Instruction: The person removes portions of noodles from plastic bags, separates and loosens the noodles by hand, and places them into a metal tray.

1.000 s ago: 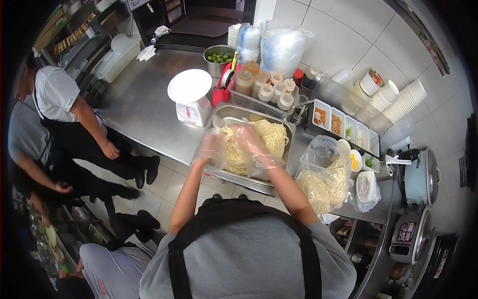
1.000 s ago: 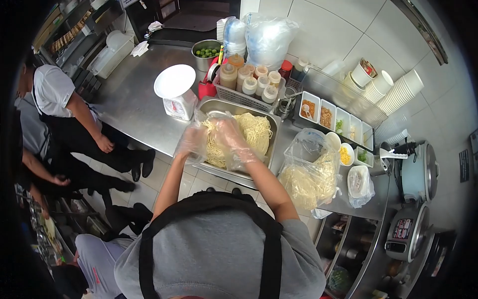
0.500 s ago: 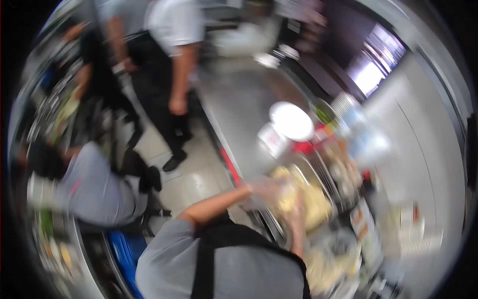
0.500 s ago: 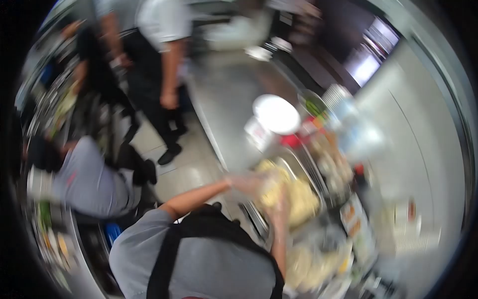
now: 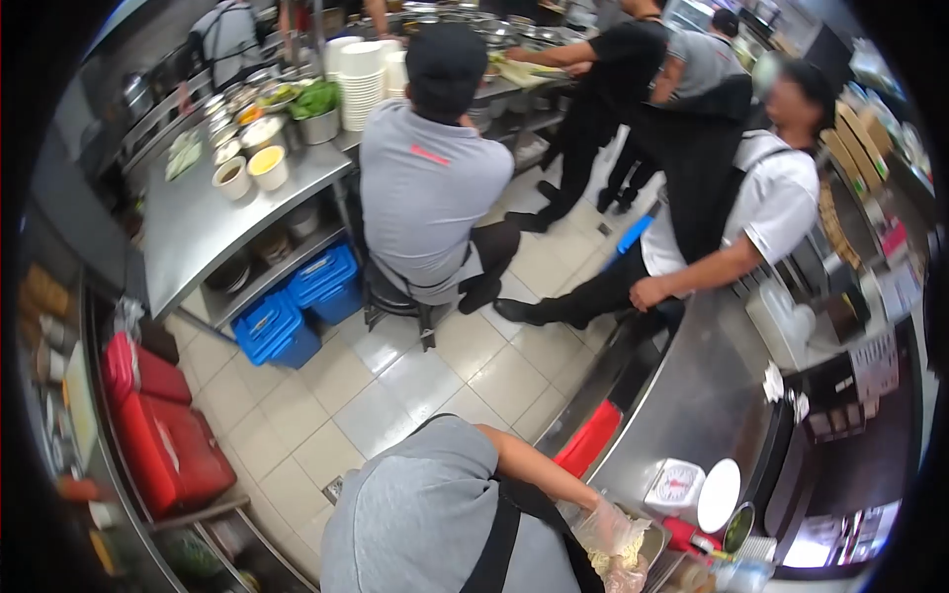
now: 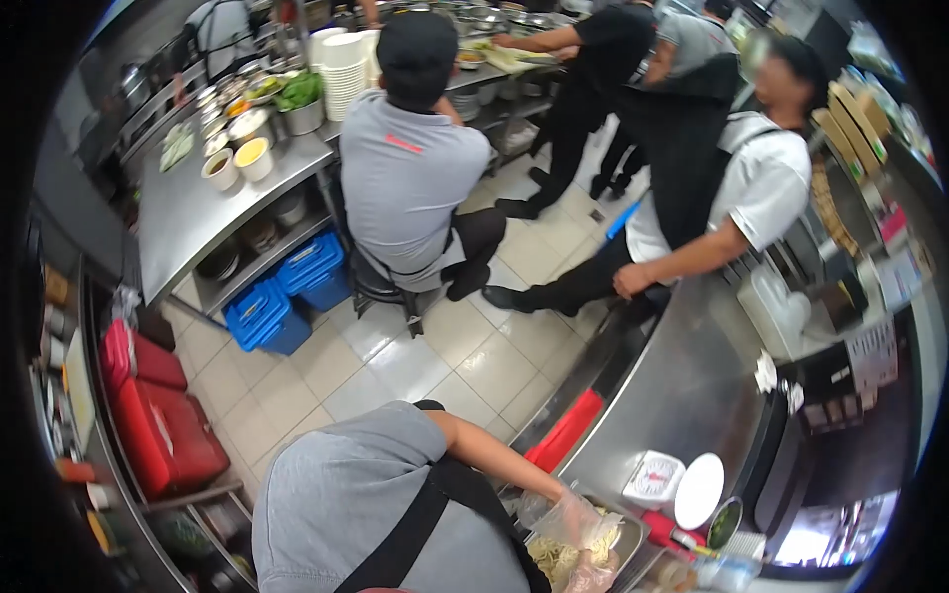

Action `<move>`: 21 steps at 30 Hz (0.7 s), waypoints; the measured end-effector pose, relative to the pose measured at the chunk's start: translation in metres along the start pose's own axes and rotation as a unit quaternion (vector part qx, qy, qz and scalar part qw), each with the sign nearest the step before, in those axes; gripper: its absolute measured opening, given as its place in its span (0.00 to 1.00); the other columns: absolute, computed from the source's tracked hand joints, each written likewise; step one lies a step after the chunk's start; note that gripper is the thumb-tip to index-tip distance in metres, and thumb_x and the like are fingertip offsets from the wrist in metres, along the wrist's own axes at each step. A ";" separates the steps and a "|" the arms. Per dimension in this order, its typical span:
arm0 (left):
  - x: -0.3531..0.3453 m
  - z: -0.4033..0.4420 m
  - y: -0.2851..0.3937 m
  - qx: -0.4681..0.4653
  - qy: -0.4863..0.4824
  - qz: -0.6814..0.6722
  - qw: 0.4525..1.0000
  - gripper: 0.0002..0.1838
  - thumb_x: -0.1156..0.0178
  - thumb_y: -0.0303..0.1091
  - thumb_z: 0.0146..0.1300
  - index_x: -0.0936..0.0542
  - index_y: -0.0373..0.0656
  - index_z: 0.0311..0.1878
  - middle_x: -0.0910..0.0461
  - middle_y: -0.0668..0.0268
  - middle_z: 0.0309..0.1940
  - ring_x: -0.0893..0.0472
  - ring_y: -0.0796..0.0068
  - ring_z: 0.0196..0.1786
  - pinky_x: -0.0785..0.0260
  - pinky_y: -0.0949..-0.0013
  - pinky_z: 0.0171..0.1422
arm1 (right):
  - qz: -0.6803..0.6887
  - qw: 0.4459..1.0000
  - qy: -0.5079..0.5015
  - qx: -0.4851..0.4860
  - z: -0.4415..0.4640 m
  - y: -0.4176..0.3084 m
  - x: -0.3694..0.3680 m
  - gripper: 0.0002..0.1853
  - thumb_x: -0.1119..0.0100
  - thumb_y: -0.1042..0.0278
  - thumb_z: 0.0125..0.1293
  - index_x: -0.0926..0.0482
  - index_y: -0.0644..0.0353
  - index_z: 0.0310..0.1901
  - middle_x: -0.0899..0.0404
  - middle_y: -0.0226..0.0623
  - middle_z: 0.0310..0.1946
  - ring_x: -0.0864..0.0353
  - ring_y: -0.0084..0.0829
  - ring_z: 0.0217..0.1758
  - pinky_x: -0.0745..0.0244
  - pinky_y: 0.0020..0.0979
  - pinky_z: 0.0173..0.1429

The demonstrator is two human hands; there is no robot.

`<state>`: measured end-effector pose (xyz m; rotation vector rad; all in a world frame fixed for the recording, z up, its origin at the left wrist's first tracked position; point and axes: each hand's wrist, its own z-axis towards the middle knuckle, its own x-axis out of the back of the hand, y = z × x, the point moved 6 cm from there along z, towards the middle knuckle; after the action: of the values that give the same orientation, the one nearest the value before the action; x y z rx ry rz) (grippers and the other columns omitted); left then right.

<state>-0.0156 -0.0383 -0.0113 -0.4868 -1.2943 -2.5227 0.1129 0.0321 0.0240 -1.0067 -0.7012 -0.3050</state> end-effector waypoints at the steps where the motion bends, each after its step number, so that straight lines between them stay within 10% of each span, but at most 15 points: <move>1: 0.005 0.000 0.000 0.003 0.013 0.004 1.000 0.37 0.41 0.49 0.62 0.41 0.38 0.67 0.35 0.50 0.63 0.34 0.55 0.65 0.43 0.60 0.70 | -0.009 1.000 -0.014 0.013 0.007 -0.004 -0.010 0.45 0.27 0.56 0.40 0.33 0.58 0.64 0.26 0.50 0.56 0.27 0.49 0.59 0.32 0.42 0.62; 21: 0.026 0.017 -0.008 -0.004 0.100 0.029 0.994 0.29 0.44 0.47 0.63 0.34 0.40 0.62 0.30 0.52 0.57 0.30 0.55 0.60 0.38 0.59 0.65 | -0.080 0.987 -0.127 0.053 0.032 -0.029 -0.121 0.42 0.27 0.54 0.42 0.31 0.60 0.61 0.25 0.50 0.54 0.26 0.48 0.57 0.31 0.42 0.61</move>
<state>-0.0395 -0.0214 0.0026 -0.2602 -1.1791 -2.4560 -0.0059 0.0347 -0.0260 -0.8988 -1.0225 -0.2773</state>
